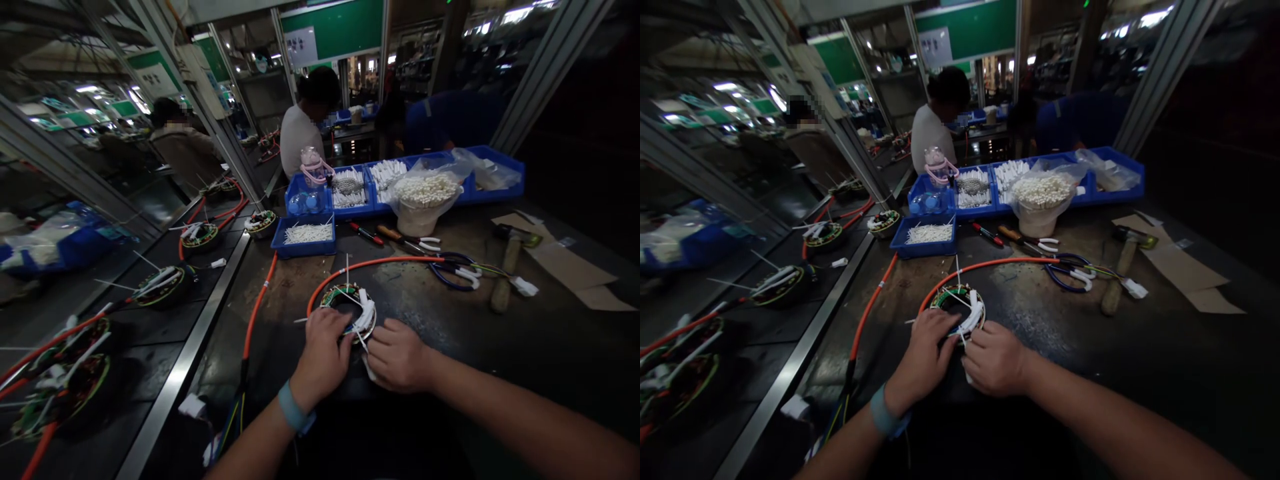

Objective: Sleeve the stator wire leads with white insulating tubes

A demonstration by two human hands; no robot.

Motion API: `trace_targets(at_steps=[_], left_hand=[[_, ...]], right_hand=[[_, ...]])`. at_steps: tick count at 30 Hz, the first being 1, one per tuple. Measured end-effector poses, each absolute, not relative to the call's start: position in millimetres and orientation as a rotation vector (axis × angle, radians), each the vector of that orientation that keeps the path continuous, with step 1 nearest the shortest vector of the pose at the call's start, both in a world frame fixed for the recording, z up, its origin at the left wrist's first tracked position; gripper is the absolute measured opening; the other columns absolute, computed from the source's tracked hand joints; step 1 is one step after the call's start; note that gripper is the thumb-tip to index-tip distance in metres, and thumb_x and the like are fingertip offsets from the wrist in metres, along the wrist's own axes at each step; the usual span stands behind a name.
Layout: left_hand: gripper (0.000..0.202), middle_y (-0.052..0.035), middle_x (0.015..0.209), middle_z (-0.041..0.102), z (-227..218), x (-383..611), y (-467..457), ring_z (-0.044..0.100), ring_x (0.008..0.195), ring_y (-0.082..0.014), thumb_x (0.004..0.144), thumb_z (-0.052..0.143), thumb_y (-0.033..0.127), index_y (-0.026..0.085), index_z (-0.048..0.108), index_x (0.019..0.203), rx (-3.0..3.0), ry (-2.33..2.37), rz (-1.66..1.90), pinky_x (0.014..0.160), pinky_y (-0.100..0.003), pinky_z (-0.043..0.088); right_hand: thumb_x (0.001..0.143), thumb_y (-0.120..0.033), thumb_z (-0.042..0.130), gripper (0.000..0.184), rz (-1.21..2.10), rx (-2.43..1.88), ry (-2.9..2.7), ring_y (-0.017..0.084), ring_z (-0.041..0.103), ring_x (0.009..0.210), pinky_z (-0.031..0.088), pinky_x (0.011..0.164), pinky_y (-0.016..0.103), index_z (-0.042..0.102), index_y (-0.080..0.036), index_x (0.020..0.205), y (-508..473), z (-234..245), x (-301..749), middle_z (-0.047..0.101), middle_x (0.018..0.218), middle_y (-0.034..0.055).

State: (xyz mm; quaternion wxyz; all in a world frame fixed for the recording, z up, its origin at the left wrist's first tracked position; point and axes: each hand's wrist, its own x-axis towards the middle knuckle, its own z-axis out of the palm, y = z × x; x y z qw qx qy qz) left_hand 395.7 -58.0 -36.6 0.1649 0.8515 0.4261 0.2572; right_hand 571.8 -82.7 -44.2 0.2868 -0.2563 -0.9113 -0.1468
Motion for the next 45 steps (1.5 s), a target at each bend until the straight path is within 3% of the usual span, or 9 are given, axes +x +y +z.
trace_targets(at_steps=[4,8,11,15,20,25,36,40,45], left_hand=[[0.021,-0.0042,0.080,0.062,-29,396,-57,0.049,0.093,-0.0228,0.083,0.050,0.014,0.022,0.068,0.092,2.470,1.203,0.532,0.090,-0.045,0.039],[0.021,-0.0043,0.084,0.062,-25,395,-56,0.050,0.092,-0.0221,0.086,0.048,0.018,0.022,0.064,0.099,2.574,1.194,0.461,0.093,-0.046,0.036],[0.023,-0.0041,0.088,0.063,-28,395,-56,0.052,0.095,-0.0217,0.086,0.049,0.018,0.022,0.061,0.105,2.665,1.207,0.446,0.098,-0.047,0.032],[0.020,-0.0050,0.087,0.063,-30,398,-57,0.055,0.089,-0.0208,0.086,0.045,0.017,0.019,0.060,0.099,2.747,1.215,0.419,0.100,-0.048,0.031],[0.022,-0.0069,0.088,0.062,-30,403,-58,0.055,0.088,-0.0251,0.073,0.061,0.030,0.018,0.060,0.092,2.749,1.242,0.381,0.098,-0.050,0.032],[0.013,-0.0052,0.078,0.063,-43,404,-54,0.057,0.079,-0.0233,0.070,0.058,0.021,0.018,0.060,0.083,2.777,1.316,0.480,0.090,-0.047,0.036],[0.008,-0.0037,0.072,0.064,-42,400,-47,0.057,0.072,-0.0220,0.072,0.064,0.026,0.019,0.060,0.073,2.772,1.136,0.657,0.077,-0.042,0.040],[0.019,-0.0017,0.067,0.062,-36,392,-43,0.056,0.067,-0.0196,0.077,0.063,0.035,0.020,0.059,0.067,2.714,1.048,0.569,0.079,-0.041,0.041],[0.018,-0.0008,0.065,0.060,-35,386,-38,0.054,0.068,-0.0179,0.082,0.055,0.030,0.020,0.058,0.068,2.664,0.974,0.584,0.079,-0.039,0.041]], right_hand=[[0.085,-0.020,0.044,0.030,-0.478,-0.789,-2.294,0.015,0.039,0.057,0.022,0.054,0.033,0.051,-0.020,0.056,-57,-32,570,0.047,0.053,0.0010],[0.087,-0.023,0.041,0.030,-0.156,-1.174,-1.853,0.016,0.042,0.058,0.030,0.056,0.031,0.048,-0.021,0.057,-17,-9,594,0.047,0.056,0.0017],[0.086,-0.021,0.042,0.015,0.251,-1.098,-1.925,0.017,0.053,0.073,0.040,0.065,0.030,0.057,-0.018,0.085,-24,-7,612,0.059,0.079,0.0043],[0.082,-0.027,0.055,0.034,0.224,-1.048,-2.466,0.022,0.053,0.090,0.041,0.075,0.034,0.052,-0.017,0.115,-59,-26,599,0.059,0.104,0.0101],[0.087,-0.022,0.048,0.013,-0.221,-0.993,-2.588,0.019,0.047,0.072,0.032,0.061,0.033,0.060,-0.016,0.087,-61,-49,571,0.058,0.080,0.0063],[0.088,-0.017,0.040,0.023,-0.389,-0.781,-2.492,0.017,0.041,0.066,0.025,0.059,0.034,0.056,-0.017,0.072,-54,-53,573,0.056,0.073,0.0037],[0.075,-0.020,0.061,0.012,0.226,-1.306,-2.428,0.018,0.051,0.079,0.037,0.070,0.032,0.062,-0.018,0.063,-20,-34,553,0.063,0.074,0.0036],[0.077,-0.021,0.059,0.008,0.203,-1.476,-2.156,0.013,0.057,0.073,0.042,0.067,0.023,0.067,-0.023,0.079,11,-23,604,0.066,0.078,-0.0029],[0.082,-0.017,0.041,0.031,-0.049,-1.852,-1.483,0.024,0.059,0.089,0.045,0.073,0.035,0.059,-0.014,0.106,76,8,708,0.064,0.100,0.0132]])
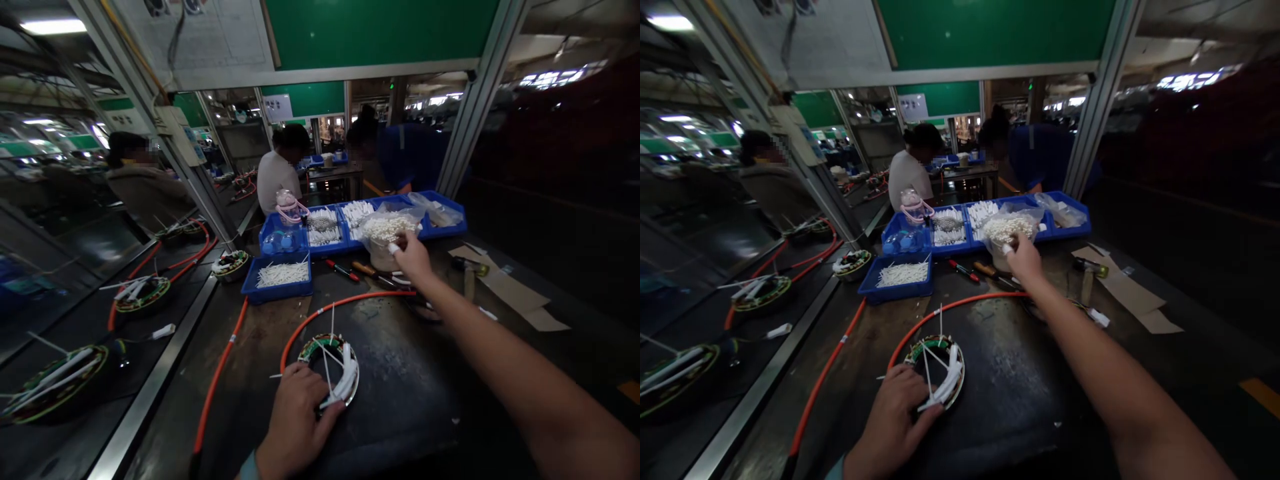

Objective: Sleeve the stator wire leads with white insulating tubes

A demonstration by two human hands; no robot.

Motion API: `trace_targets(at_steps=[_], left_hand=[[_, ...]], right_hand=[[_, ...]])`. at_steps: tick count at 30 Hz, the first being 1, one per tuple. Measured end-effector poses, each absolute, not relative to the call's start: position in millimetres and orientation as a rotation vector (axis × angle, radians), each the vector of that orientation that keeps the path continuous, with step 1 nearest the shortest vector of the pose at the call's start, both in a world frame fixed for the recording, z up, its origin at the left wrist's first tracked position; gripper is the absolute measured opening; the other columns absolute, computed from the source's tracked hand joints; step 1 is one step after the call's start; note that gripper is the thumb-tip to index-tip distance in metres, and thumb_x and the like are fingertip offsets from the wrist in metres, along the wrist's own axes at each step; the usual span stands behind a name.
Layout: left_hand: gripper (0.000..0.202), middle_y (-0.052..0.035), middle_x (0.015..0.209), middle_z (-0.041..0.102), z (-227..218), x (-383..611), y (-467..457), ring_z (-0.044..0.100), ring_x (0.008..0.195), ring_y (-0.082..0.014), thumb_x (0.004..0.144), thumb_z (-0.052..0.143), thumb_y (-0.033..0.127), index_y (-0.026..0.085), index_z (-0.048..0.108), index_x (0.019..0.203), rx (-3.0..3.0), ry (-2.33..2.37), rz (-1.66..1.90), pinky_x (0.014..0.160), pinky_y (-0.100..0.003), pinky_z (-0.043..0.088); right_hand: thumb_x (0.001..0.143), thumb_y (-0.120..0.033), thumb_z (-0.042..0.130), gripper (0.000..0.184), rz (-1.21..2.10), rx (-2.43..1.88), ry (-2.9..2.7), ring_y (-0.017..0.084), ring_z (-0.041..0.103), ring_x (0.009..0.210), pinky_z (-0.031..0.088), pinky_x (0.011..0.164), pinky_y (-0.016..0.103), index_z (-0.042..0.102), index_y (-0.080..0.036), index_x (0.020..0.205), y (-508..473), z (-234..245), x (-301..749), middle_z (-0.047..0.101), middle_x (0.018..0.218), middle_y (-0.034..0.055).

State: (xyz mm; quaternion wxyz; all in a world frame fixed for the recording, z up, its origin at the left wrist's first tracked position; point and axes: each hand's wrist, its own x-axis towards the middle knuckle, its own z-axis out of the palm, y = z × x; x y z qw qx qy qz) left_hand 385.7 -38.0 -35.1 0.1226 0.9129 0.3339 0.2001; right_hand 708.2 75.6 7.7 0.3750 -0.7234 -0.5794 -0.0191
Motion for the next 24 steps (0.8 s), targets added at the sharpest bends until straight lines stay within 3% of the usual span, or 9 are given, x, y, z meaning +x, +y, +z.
trace_targets(at_steps=[6,12,16,19,21,24], left_hand=[[0.024,-0.0009,0.062,0.057,-34,386,-36,0.053,0.065,-0.0167,0.085,0.049,0.034,0.020,0.060,0.068,2.690,0.902,0.556,0.079,-0.038,0.040],[0.027,-0.0021,0.062,0.057,-36,385,-34,0.051,0.065,-0.0171,0.086,0.046,0.035,0.019,0.061,0.070,2.715,0.871,0.556,0.078,-0.039,0.038],[0.024,-0.0019,0.064,0.059,-31,386,-40,0.053,0.067,-0.0175,0.085,0.048,0.034,0.019,0.061,0.071,2.713,0.902,0.504,0.080,-0.040,0.039],[0.018,-0.0038,0.082,0.066,-31,391,-54,0.057,0.084,-0.0220,0.080,0.056,0.031,0.021,0.064,0.094,2.683,1.058,0.603,0.091,-0.046,0.036],[0.036,-0.0060,0.100,0.066,-34,397,-64,0.056,0.097,-0.0244,0.079,0.057,0.024,0.021,0.056,0.114,2.630,1.185,0.759,0.099,-0.051,0.029],[0.030,-0.0052,0.095,0.067,-40,402,-71,0.059,0.091,-0.0216,0.079,0.054,0.018,0.021,0.059,0.109,2.514,1.227,0.853,0.100,-0.052,0.029]], right_hand=[[0.067,-0.014,0.055,0.017,-0.046,-1.859,-1.314,0.024,0.060,0.080,0.044,0.074,0.034,0.065,-0.017,0.081,105,11,761,0.067,0.082,0.0074],[0.069,-0.019,0.054,0.015,0.009,-1.700,-1.232,0.023,0.062,0.079,0.047,0.075,0.035,0.063,-0.015,0.080,95,8,765,0.067,0.085,0.0092],[0.079,-0.021,0.046,0.020,0.033,-1.518,-1.256,0.019,0.064,0.079,0.050,0.074,0.033,0.056,-0.016,0.095,64,21,742,0.065,0.098,0.0095],[0.079,-0.022,0.052,0.016,0.091,-1.369,-1.436,0.020,0.065,0.083,0.051,0.077,0.032,0.055,-0.020,0.094,11,14,703,0.067,0.090,0.0052],[0.079,-0.020,0.053,0.018,0.147,-1.253,-1.584,0.020,0.065,0.084,0.052,0.077,0.032,0.055,-0.023,0.096,-36,-1,675,0.067,0.093,0.0046],[0.081,-0.017,0.050,0.017,0.274,-1.098,-1.746,0.018,0.066,0.087,0.054,0.078,0.029,0.053,-0.025,0.096,-106,-29,641,0.068,0.093,0.0038]])
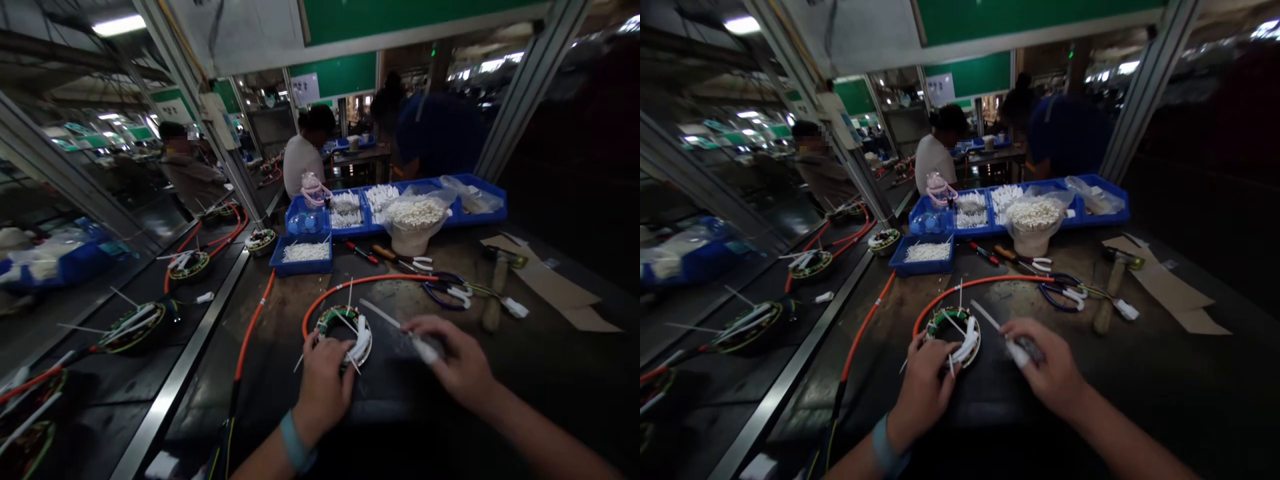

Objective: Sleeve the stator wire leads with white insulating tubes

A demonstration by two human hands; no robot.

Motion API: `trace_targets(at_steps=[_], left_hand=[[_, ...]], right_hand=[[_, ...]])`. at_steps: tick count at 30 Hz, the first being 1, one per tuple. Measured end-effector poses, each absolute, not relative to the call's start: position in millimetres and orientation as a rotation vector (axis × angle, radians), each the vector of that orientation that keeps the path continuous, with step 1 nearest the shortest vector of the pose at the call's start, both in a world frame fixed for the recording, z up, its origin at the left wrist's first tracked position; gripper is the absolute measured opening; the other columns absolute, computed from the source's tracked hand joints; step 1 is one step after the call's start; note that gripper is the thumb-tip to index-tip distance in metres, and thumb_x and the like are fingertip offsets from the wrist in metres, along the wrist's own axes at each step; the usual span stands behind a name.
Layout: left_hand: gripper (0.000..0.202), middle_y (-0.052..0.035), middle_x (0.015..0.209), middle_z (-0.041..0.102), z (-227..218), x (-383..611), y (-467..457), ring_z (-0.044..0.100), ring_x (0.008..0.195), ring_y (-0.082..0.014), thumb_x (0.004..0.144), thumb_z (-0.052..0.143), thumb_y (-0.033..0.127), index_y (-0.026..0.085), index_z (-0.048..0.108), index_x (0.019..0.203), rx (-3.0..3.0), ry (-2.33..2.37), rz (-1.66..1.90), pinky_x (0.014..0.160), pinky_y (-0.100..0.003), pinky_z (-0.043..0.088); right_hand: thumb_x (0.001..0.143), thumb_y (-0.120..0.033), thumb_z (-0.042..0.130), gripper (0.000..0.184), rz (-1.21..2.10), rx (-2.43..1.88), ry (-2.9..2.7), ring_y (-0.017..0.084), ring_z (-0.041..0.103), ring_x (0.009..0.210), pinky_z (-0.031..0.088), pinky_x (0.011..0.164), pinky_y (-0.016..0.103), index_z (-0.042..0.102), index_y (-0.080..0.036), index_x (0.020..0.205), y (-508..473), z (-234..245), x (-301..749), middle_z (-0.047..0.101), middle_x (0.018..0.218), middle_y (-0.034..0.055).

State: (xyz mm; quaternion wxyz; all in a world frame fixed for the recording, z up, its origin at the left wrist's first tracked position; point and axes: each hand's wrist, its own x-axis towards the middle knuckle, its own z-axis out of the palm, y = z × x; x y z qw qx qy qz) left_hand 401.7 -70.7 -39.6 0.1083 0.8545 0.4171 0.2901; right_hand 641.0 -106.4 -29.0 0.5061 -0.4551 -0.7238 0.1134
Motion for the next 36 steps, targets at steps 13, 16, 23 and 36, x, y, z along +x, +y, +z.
trace_targets(at_steps=[13,16,23,36], left_hand=[[0.016,-0.0017,0.088,0.065,-39,392,-64,0.058,0.087,-0.0178,0.083,0.053,0.024,0.022,0.060,0.097,2.443,1.121,0.757,0.102,-0.048,0.024],[0.016,-0.0020,0.089,0.065,-41,393,-63,0.058,0.087,-0.0180,0.082,0.054,0.024,0.022,0.060,0.098,2.455,1.109,0.738,0.102,-0.048,0.024],[0.017,-0.0019,0.090,0.065,-41,391,-62,0.059,0.090,-0.0183,0.082,0.054,0.024,0.022,0.059,0.097,2.477,1.102,0.757,0.103,-0.048,0.025],[0.028,-0.0052,0.092,0.062,-40,399,-72,0.057,0.091,-0.0205,0.080,0.051,0.018,0.019,0.054,0.109,2.489,1.210,0.724,0.105,-0.053,0.025]], right_hand=[[0.093,-0.019,0.039,0.019,-0.039,-0.871,-1.914,0.018,0.068,0.090,0.057,0.075,0.023,0.057,-0.019,0.092,-198,-80,616,0.074,0.089,0.0083],[0.094,-0.017,0.036,0.022,-0.060,-0.904,-1.940,0.015,0.069,0.086,0.056,0.075,0.020,0.058,-0.019,0.091,-199,-76,614,0.074,0.085,0.0065],[0.096,-0.019,0.034,0.021,-0.038,-0.918,-2.000,0.015,0.069,0.087,0.056,0.077,0.020,0.054,-0.017,0.093,-199,-62,619,0.074,0.082,0.0087],[0.090,-0.008,0.040,0.021,-0.116,-0.827,-2.013,0.014,0.067,0.092,0.054,0.083,0.021,0.060,-0.016,0.088,-172,-36,602,0.074,0.086,0.0070]])
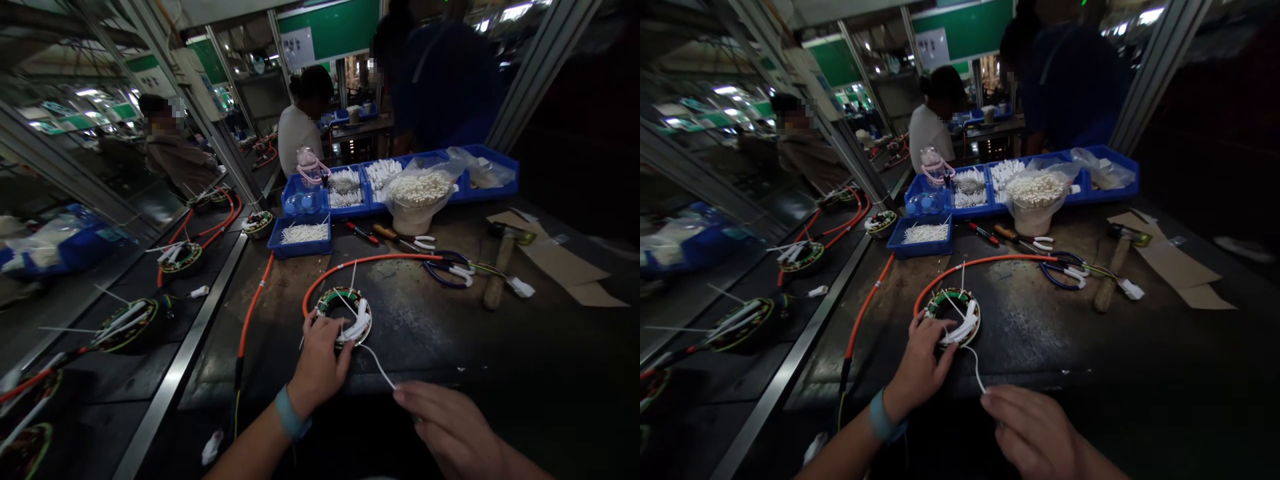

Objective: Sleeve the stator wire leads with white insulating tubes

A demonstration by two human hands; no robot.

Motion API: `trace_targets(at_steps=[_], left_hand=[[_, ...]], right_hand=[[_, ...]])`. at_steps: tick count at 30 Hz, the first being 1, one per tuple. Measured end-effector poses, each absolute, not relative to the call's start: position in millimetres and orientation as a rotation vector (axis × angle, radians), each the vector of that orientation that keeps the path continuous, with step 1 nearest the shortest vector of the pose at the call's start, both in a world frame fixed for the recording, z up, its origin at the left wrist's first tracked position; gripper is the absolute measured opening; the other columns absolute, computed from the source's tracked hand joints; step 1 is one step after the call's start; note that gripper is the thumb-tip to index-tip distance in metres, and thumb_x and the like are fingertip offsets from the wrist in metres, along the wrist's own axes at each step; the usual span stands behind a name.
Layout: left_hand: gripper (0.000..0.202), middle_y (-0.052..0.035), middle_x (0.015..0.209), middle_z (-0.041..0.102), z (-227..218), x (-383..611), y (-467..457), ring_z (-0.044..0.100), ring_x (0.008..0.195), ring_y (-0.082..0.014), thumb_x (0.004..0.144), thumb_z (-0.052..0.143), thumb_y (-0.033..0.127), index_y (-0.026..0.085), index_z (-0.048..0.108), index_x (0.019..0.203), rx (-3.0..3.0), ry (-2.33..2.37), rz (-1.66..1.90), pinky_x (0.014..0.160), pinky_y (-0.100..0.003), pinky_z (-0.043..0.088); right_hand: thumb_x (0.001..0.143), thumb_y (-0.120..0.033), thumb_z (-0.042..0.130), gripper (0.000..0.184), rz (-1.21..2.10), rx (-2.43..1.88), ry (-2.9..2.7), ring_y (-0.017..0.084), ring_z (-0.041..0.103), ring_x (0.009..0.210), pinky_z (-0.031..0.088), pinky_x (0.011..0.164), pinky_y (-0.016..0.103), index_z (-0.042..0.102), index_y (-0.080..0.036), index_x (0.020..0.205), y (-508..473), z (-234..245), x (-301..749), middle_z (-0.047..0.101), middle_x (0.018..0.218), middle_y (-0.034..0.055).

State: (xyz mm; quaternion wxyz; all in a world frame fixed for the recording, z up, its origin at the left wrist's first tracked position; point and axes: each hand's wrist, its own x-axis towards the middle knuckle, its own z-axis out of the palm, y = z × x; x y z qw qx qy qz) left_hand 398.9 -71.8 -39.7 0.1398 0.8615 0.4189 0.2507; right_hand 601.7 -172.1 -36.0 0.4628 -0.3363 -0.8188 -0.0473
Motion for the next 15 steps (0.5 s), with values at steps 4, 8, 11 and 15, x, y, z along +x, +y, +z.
trace_targets(at_steps=[4,8,11,15], left_hand=[[0.019,-0.0046,0.088,0.063,-42,398,-72,0.057,0.087,-0.0205,0.079,0.052,0.017,0.020,0.058,0.096,2.441,1.203,0.787,0.103,-0.055,0.025],[0.019,-0.0048,0.087,0.063,-41,399,-72,0.057,0.087,-0.0210,0.079,0.052,0.018,0.020,0.058,0.097,2.420,1.194,0.794,0.103,-0.056,0.025],[0.019,-0.0046,0.086,0.063,-40,398,-72,0.058,0.087,-0.0207,0.079,0.052,0.019,0.020,0.058,0.097,2.427,1.191,0.789,0.104,-0.055,0.024],[0.020,-0.0041,0.088,0.063,-37,398,-74,0.057,0.089,-0.0204,0.080,0.052,0.019,0.020,0.057,0.099,2.446,1.188,0.742,0.105,-0.054,0.024]], right_hand=[[0.090,-0.014,0.042,0.022,-0.052,-0.817,-2.005,0.015,0.069,0.086,0.055,0.081,0.020,0.056,-0.019,0.107,-189,-58,612,0.074,0.088,0.0058],[0.092,-0.023,0.044,0.034,-0.021,-0.838,-2.012,0.017,0.069,0.088,0.056,0.079,0.023,0.046,-0.018,0.126,-199,-87,616,0.073,0.093,0.0072],[0.092,-0.021,0.045,0.034,0.002,-0.837,-2.002,0.018,0.068,0.091,0.056,0.081,0.024,0.047,-0.017,0.125,-199,-85,616,0.073,0.095,0.0081],[0.091,-0.014,0.044,0.021,-0.014,-0.798,-2.025,0.018,0.067,0.095,0.055,0.083,0.025,0.055,-0.015,0.109,-188,-70,608,0.073,0.093,0.0101]])
